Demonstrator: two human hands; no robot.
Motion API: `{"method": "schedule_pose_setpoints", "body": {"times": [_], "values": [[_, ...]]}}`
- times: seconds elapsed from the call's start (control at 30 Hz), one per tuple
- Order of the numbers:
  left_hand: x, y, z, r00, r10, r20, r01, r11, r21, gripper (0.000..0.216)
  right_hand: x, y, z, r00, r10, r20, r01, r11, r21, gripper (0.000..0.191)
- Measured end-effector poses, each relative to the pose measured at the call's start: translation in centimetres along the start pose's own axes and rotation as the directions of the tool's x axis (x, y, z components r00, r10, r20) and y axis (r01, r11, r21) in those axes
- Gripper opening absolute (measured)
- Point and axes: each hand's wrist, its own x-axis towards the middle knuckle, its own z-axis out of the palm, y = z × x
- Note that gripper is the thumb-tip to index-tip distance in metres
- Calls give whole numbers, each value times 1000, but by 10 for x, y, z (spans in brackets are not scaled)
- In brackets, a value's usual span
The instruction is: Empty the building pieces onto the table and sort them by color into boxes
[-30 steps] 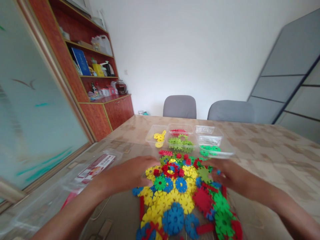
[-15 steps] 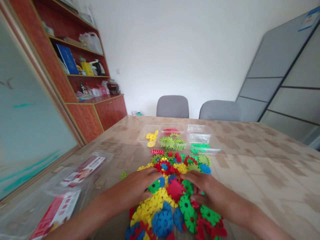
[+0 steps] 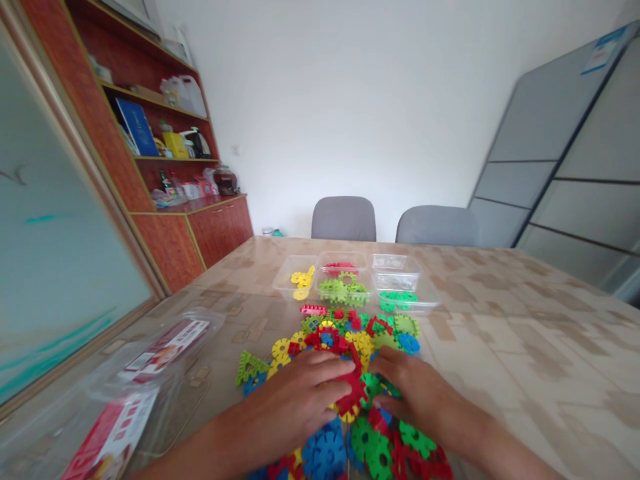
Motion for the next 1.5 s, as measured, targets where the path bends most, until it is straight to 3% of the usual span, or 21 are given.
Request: {"method": "schedule_pose_setpoints", "body": {"times": [0.17, 0.37, 0.63, 0.77, 0.9, 1.1, 1.27, 1.33, 1.43, 1.5], "values": [[0, -2, 12, 999, 46, 24, -46, 999, 3, 30, 9, 1, 4, 998, 57, -16, -54, 990, 127, 7], [-2, -16, 22, 997, 72, -13, -72, 997, -3, 25, 13, 14, -5, 996, 58, -64, -41, 971, 235, 13], [0, -11, 20, 999, 38, -28, -39, 998, -44, 23, 10, 19, -18, 992, 10, -123, 5, 993, 122, 23], [0, 0, 15, 1000, 3, 17, -1, 997, -74, 28, 6, 13, -19, 998, -17, -68, 23, 995, 94, 8], [0, 10, 19, 999, -23, 29, 27, 989, -145, 50, 3, 6, -11, 998, -63, -6, 64, 995, 74, 35], [2, 15, 30, 996, -84, 21, 87, 975, -205, 53, 6, 6, -8, 998, -53, -16, 55, 989, 134, 19], [2, 17, 36, 994, -113, -4, 109, 968, -224, 43, 4, 9, -26, 998, -63, -19, 66, 985, 160, 14], [2, 18, 38, 990, -141, -4, 136, 964, -228, 40, -1, 11, -38, 999, -44, 11, 41, 980, 196, 13], [1, 18, 39, 988, -152, 7, 149, 962, -229, 36, -12, 15, -51, 981, -5, 192, -49, 960, 277, 10], [2, 18, 39, 990, -140, 7, 138, 964, -228, 35, -18, 18, -52, 959, 23, 284, -97, 964, 249, 21]]}}
